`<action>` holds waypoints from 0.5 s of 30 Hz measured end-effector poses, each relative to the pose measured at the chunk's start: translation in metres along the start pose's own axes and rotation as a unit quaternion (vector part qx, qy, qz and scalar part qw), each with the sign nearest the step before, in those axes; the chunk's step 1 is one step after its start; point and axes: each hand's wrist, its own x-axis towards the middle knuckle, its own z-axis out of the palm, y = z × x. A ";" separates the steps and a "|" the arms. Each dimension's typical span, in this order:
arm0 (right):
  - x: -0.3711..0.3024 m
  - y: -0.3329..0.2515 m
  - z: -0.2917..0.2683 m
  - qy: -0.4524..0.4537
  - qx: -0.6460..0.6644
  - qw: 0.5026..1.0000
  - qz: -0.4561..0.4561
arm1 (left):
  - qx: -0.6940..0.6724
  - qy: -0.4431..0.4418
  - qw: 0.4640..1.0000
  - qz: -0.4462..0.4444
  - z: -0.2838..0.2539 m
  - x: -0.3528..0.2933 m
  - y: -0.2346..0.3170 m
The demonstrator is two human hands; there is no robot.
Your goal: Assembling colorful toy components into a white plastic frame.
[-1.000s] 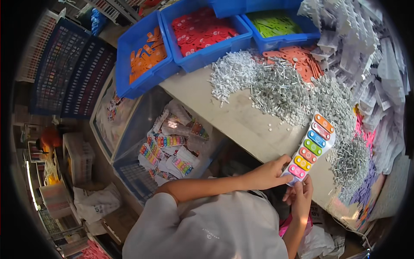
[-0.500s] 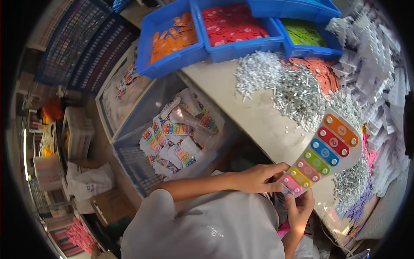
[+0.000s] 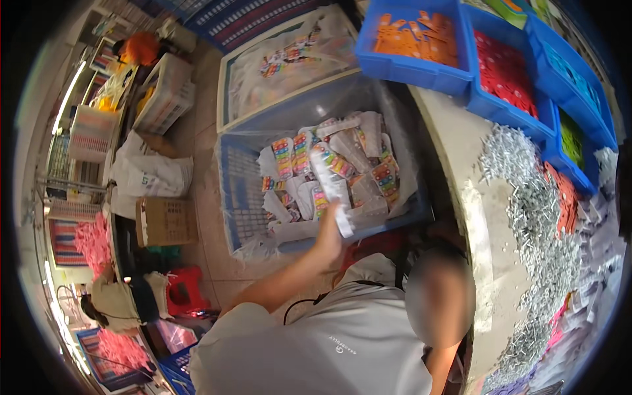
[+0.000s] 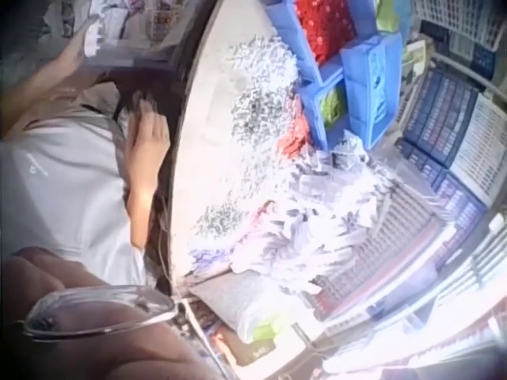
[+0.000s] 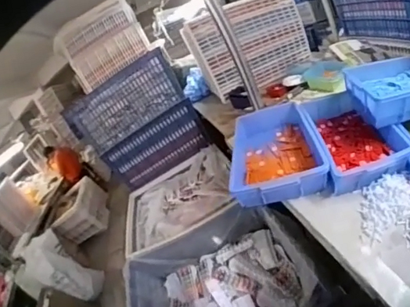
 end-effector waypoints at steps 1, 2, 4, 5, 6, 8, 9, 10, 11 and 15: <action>-0.005 0.005 -0.002 0.015 0.007 0.999 0.030 | -0.032 0.015 0.998 -0.044 -0.035 0.039 0.006; -0.010 0.007 -0.003 0.027 0.015 0.996 0.079 | -0.066 0.030 0.994 -0.087 -0.084 0.086 0.003; -0.015 0.014 -0.003 0.011 0.012 0.993 0.114 | -0.058 0.121 0.988 -0.079 -0.179 0.155 -0.011; -0.018 0.017 -0.001 0.008 0.011 0.994 0.111 | -0.026 0.133 0.990 -0.029 -0.212 0.171 -0.013; -0.019 0.019 0.000 0.002 -0.003 0.994 0.106 | 0.007 0.140 0.990 0.018 -0.237 0.181 -0.010; -0.021 0.020 0.004 0.000 -0.030 0.993 0.112 | 0.195 0.246 0.943 0.109 -0.268 0.197 -0.001; -0.019 0.019 0.004 -0.007 -0.012 0.994 0.106 | 0.193 0.293 0.933 0.084 -0.319 0.211 0.025; -0.019 0.021 0.004 -0.010 0.011 0.995 0.099 | 0.191 0.340 0.919 0.064 -0.361 0.222 0.054; -0.020 0.023 0.006 -0.009 0.007 0.995 0.102 | 0.192 0.337 0.920 0.061 -0.373 0.236 0.061; -0.018 0.025 0.024 -0.015 -0.026 0.991 0.134 | 0.339 0.281 0.895 0.068 -0.310 0.240 0.072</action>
